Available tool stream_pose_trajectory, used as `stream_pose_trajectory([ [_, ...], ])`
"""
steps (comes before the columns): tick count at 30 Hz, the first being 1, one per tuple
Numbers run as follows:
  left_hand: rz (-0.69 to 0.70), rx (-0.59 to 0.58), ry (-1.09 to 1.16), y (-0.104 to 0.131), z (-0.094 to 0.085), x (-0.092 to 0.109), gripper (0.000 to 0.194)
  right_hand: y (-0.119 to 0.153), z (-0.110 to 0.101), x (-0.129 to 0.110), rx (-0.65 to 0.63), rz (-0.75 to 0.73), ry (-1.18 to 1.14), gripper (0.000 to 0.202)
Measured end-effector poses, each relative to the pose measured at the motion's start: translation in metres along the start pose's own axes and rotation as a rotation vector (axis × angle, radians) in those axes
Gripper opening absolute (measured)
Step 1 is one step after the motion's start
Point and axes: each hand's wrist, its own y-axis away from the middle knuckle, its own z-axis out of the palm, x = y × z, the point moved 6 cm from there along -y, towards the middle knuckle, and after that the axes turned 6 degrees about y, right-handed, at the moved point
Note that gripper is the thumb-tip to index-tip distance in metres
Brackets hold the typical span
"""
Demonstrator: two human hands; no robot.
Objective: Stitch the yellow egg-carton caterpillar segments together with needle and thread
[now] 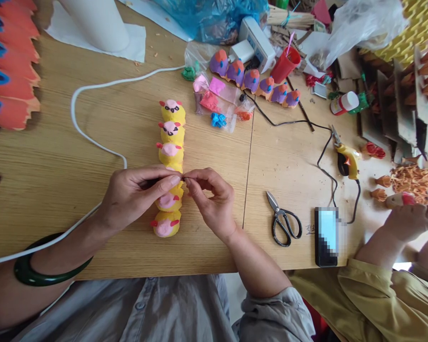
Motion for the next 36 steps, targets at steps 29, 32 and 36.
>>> stream_pose_trajectory([
  [29, -0.086, 0.077, 0.112, 0.0, -0.008, -0.009, 0.04, -0.006, 0.01, 0.015, -0.12, 0.315, -0.248, 0.03],
  [32, -0.091, 0.109, 0.154, 0.0, -0.009, -0.012, 0.051, -0.005, 0.012, 0.014, -0.14, 0.322, -0.264, 0.029],
  [36, -0.095, 0.098, 0.143, 0.0, -0.009, -0.013, 0.048, -0.005, 0.012, 0.014, -0.139, 0.326, -0.253, 0.029],
])
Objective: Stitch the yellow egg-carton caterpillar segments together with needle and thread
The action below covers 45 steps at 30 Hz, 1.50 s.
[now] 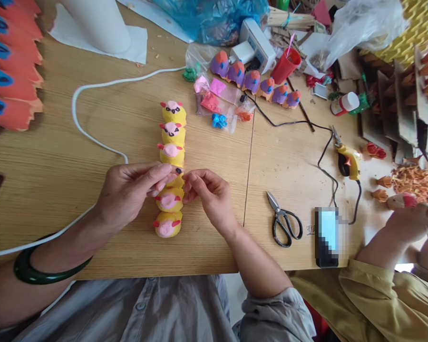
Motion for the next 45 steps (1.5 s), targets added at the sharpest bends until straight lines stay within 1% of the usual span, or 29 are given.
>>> stream_pose_trajectory([
  [2, -0.014, -0.013, -0.005, 0.0, 0.0, 0.0, 0.045, 0.0, 0.0, 0.0, 0.001, 0.005, 0.012, 0.03],
  [5, -0.029, -0.001, 0.008, 0.001, -0.001, -0.001, 0.04, -0.001, 0.0, 0.001, -0.001, 0.005, 0.019, 0.031],
  [10, 0.0, 0.017, -0.017, 0.0, -0.002, -0.001, 0.027, -0.001, 0.0, 0.0, 0.002, -0.004, 0.04, 0.03],
  [15, -0.011, 0.018, 0.008, 0.0, -0.002, -0.002, 0.031, 0.0, 0.001, -0.002, -0.007, -0.01, 0.029, 0.029],
  [18, 0.022, 0.01, -0.032, -0.001, -0.002, 0.0, 0.027, 0.001, 0.001, -0.003, -0.008, -0.013, 0.043, 0.028],
  [25, 0.041, 0.012, -0.077, -0.002, -0.001, 0.004, 0.029, 0.001, 0.001, -0.002, -0.012, -0.001, 0.071, 0.031],
  [29, 0.032, 0.012, -0.074, -0.001, -0.001, 0.004, 0.03, 0.001, 0.001, -0.002, -0.011, -0.008, 0.045, 0.028],
  [32, 0.015, 0.026, -0.058, 0.0, -0.003, 0.002, 0.037, 0.001, 0.001, -0.003, -0.006, -0.015, 0.011, 0.025],
  [34, 0.026, 0.033, -0.056, 0.0, -0.003, 0.002, 0.035, 0.001, 0.001, -0.003, -0.003, -0.014, 0.0, 0.025],
  [38, 0.124, 0.031, -0.117, 0.001, -0.001, 0.009, 0.014, 0.001, 0.004, 0.001, -0.039, 0.015, -0.046, 0.026],
  [42, 0.307, 0.025, -0.206, 0.005, 0.002, 0.02, 0.012, 0.001, 0.008, 0.006, -0.097, 0.067, -0.173, 0.024],
  [45, 0.438, 0.0, -0.282, 0.008, 0.006, 0.025, 0.015, 0.001, 0.008, 0.006, -0.089, 0.089, -0.216, 0.025],
])
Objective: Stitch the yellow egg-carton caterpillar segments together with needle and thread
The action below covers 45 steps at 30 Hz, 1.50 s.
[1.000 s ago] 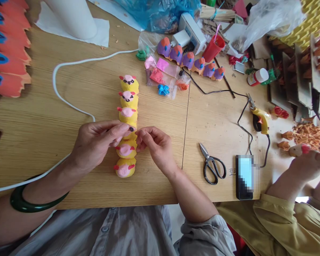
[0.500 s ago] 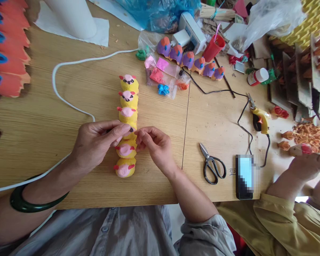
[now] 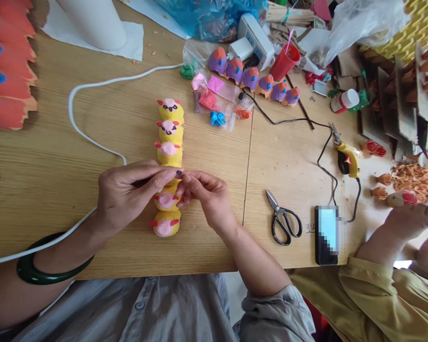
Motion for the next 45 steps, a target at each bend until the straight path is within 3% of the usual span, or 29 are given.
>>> stream_pose_trajectory([
  [5, 0.117, -0.007, -0.091, 0.001, 0.001, 0.004, 0.015, 0.002, -0.002, -0.005, 0.049, -0.022, 0.054, 0.028],
  [13, 0.164, -0.035, -0.141, 0.002, 0.003, 0.006, 0.015, 0.002, -0.004, -0.007, 0.104, -0.081, 0.086, 0.026],
  [24, 0.084, -0.019, -0.082, 0.001, 0.002, -0.001, 0.009, 0.003, -0.002, -0.012, 0.114, -0.104, 0.172, 0.028],
  [33, 0.158, 0.004, -0.093, 0.002, 0.002, 0.001, 0.009, 0.004, -0.001, -0.014, 0.137, -0.084, 0.189, 0.033],
  [39, 0.05, -0.001, -0.108, 0.001, 0.001, -0.003, 0.021, 0.003, -0.004, -0.014, 0.17, -0.099, 0.2, 0.034],
  [45, 0.019, -0.015, -0.095, -0.001, 0.003, -0.008, 0.016, 0.003, -0.004, -0.013, 0.147, -0.095, 0.198, 0.031],
])
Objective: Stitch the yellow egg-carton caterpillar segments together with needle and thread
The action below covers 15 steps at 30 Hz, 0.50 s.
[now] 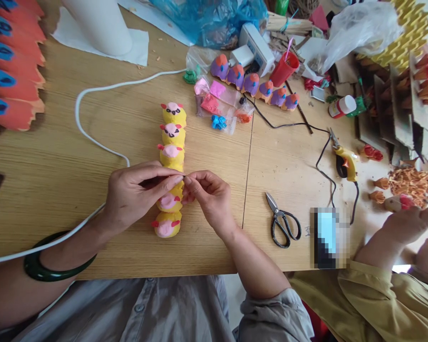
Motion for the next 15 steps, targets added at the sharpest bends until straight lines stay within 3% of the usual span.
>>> stream_pose_trajectory([
  [9, 0.031, 0.009, 0.015, 0.0, 0.0, 0.0, 0.019, -0.001, -0.003, 0.0, 0.05, -0.013, 0.045, 0.032],
  [15, -0.05, 0.141, 0.062, -0.007, -0.011, -0.006, 0.025, -0.015, -0.011, -0.006, 0.061, -0.055, 0.111, 0.028],
])
